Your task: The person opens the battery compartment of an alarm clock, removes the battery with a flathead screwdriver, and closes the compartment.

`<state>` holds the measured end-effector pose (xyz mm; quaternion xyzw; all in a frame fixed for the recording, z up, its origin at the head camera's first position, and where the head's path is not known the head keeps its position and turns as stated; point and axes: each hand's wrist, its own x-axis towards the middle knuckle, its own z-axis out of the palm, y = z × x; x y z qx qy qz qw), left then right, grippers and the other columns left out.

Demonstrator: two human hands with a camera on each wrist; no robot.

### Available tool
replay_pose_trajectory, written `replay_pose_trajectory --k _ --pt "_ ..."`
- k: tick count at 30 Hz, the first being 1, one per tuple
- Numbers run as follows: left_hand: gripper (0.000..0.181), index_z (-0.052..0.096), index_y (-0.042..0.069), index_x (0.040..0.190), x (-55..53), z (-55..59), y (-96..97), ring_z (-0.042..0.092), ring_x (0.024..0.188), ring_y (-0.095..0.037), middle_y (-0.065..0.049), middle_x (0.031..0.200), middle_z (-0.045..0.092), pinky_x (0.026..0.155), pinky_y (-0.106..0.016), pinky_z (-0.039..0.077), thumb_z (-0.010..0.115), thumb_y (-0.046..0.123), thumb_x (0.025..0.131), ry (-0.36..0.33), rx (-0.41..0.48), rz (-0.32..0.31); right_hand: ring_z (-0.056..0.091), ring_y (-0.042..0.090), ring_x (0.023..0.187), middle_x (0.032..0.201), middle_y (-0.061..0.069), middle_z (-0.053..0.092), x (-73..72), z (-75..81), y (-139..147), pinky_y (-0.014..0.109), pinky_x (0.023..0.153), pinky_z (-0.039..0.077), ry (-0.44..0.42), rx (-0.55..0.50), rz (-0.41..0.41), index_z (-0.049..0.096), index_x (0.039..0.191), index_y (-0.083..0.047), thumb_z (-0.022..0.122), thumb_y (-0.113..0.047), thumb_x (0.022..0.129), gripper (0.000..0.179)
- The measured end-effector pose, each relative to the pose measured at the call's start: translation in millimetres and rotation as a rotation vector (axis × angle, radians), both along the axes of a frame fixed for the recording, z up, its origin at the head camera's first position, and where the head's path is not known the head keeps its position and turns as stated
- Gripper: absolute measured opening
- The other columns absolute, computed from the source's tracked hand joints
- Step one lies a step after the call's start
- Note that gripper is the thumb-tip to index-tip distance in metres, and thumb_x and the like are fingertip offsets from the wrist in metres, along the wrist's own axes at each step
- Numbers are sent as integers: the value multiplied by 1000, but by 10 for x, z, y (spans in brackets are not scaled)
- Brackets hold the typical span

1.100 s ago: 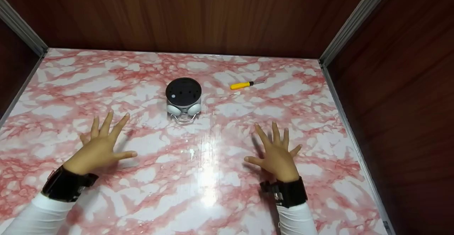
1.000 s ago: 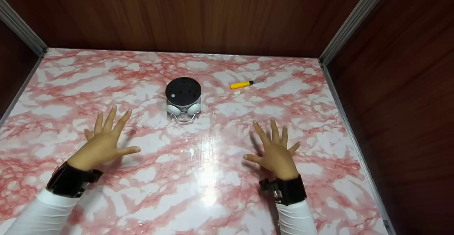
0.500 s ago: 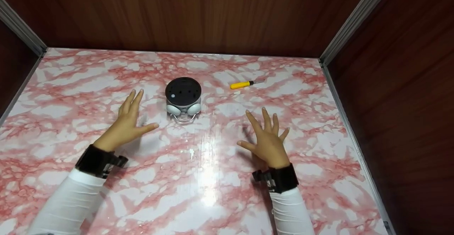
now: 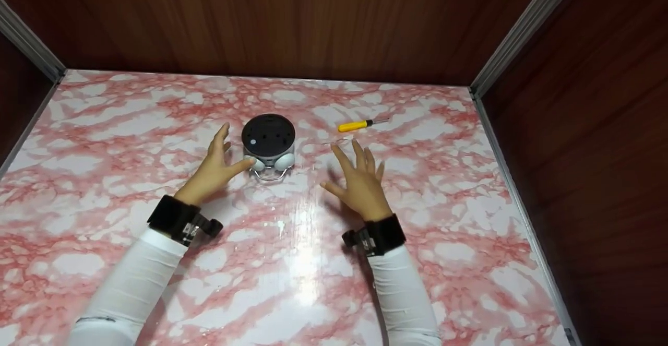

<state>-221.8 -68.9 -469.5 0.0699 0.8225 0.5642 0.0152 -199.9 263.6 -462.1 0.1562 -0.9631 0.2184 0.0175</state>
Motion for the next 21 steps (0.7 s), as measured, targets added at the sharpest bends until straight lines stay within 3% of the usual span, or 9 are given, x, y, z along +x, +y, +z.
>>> replay_pose_trajectory --k 5,9,21 --pt "110 1 12 163 -92 -20 114 17 152 -37 -21 166 7 122 -50 23 78 35 89 -94 111 18 14 51 148 165 25 12 -169 -38 -198 69 116 18 23 -77 14 30 161 -19 70 -46 94 82" --pt "110 1 8 162 -144 -59 216 19 152 -34 -23 165 13 122 -44 23 79 31 88 -119 185 24 16 48 148 164 24 16 -285 -60 -324 66 113 29 30 -165 15 31 160 -17 70 -42 95 80" --pt "108 7 0 161 -216 -208 361 19 151 -38 -27 164 14 122 -49 23 82 22 85 -32 130 84 30 36 147 161 19 27 -639 -77 -686 53 117 32 13 -441 83 36 158 -11 72 -29 96 74"
